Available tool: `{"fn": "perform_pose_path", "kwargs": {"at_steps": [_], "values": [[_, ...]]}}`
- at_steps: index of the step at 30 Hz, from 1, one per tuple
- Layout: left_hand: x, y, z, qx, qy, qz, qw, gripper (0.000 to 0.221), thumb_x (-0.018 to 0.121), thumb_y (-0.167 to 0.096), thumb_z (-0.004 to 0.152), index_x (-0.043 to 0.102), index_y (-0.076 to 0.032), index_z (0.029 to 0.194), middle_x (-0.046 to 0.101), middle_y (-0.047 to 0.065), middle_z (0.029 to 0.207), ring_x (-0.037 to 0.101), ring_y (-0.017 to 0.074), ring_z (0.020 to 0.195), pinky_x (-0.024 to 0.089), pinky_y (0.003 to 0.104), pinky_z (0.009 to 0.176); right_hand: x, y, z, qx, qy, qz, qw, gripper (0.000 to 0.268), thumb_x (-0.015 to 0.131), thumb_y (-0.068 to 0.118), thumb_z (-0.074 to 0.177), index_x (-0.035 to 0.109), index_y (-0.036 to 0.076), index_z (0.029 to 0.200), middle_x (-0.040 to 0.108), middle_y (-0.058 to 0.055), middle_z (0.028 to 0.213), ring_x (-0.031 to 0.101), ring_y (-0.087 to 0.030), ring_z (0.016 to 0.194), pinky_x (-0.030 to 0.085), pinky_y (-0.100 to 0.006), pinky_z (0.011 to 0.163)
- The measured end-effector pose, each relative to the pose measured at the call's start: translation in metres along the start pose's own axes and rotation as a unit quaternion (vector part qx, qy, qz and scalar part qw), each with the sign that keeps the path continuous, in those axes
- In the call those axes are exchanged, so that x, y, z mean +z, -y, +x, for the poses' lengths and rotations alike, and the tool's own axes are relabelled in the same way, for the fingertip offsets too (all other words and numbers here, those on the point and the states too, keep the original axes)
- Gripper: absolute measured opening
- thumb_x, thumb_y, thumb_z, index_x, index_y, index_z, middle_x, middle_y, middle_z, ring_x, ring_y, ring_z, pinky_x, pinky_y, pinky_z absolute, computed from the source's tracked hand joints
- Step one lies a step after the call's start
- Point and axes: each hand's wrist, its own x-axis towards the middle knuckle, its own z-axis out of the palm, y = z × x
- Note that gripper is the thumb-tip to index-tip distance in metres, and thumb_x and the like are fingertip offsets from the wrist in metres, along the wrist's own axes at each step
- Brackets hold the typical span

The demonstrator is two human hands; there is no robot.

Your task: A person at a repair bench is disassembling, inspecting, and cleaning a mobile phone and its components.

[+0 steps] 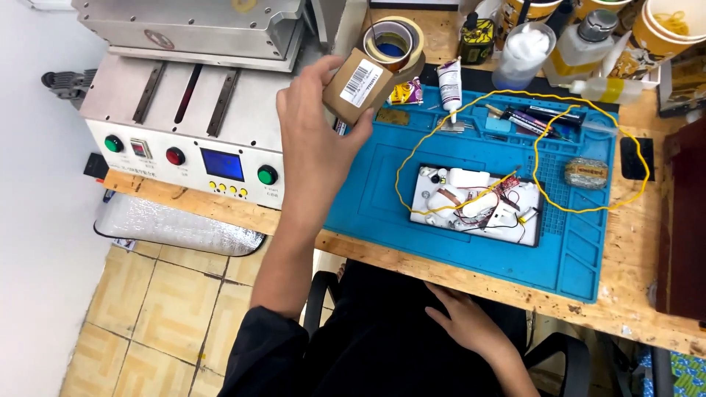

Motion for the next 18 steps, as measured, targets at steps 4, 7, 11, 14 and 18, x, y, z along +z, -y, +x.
{"fn": "perform_pose_path", "kwargs": {"at_steps": [4, 7, 11, 14, 18], "values": [[0.031, -0.005, 0.005, 0.004, -0.004, -0.03, 1.0, 0.056, 0.09, -0.011, 0.094, 0.053, -0.016, 0.135, 0.066, 0.007, 0.134, 0.057, 0.0293, 0.119, 0.045, 0.04, 0.099, -0.003, 0.001, 0.001, 0.031, 0.013, -0.008, 0.999, 0.07, 0.056, 0.051, 0.108, 0.033, 0.035, 0.172, 0.033, 0.0, 0.18, 0.028, -0.027, 0.167, 0.028, -0.04, 0.134], [0.067, -0.014, 0.011, -0.033, 0.041, -0.036, 0.998, 0.053, 0.093, -0.016, 0.091, 0.054, -0.018, 0.128, 0.065, 0.01, 0.136, 0.056, 0.0307, 0.128, 0.06, 0.038, 0.087, 0.0, 0.0, 0.002, 0.03, 0.014, -0.013, 0.999, 0.072, 0.057, 0.051, 0.108, 0.03, 0.035, 0.173, 0.031, 0.0, 0.181, 0.027, -0.028, 0.167, 0.027, -0.04, 0.134], [0.088, -0.024, 0.018, 0.004, 0.048, -0.045, 0.998, 0.048, 0.092, -0.012, 0.09, 0.054, -0.018, 0.118, 0.064, 0.006, 0.124, 0.056, 0.0301, 0.118, 0.055, 0.04, 0.082, 0.008, -0.014, 0.007, -0.014, -0.029, -0.023, 0.999, 0.071, 0.061, 0.047, 0.107, 0.036, 0.03, 0.171, 0.034, -0.004, 0.179, 0.029, -0.028, 0.166, 0.026, -0.04, 0.134], [0.091, -0.026, 0.021, 0.039, 0.058, -0.035, 0.997, 0.048, 0.088, -0.002, 0.092, 0.052, -0.02, 0.117, 0.06, 0.009, 0.136, 0.052, 0.033, 0.133, 0.059, 0.042, 0.092, 0.01, -0.015, 0.001, 0.028, -0.002, -0.02, 0.999, 0.071, 0.056, 0.053, 0.108, 0.032, 0.034, 0.172, 0.034, -0.003, 0.179, 0.03, -0.03, 0.166, 0.031, -0.042, 0.132], [0.055, -0.021, 0.018, 0.049, 0.035, -0.069, 0.996, 0.037, 0.083, 0.002, 0.096, 0.056, -0.018, 0.112, 0.06, 0.009, 0.139, 0.05, 0.0372, 0.14, 0.055, 0.048, 0.101, 0.006, -0.022, 0.004, 0.034, -0.012, -0.02, 0.999, 0.073, 0.061, 0.049, 0.106, 0.032, 0.037, 0.172, 0.026, 0.005, 0.183, 0.023, -0.023, 0.169, 0.027, -0.039, 0.134]]}}
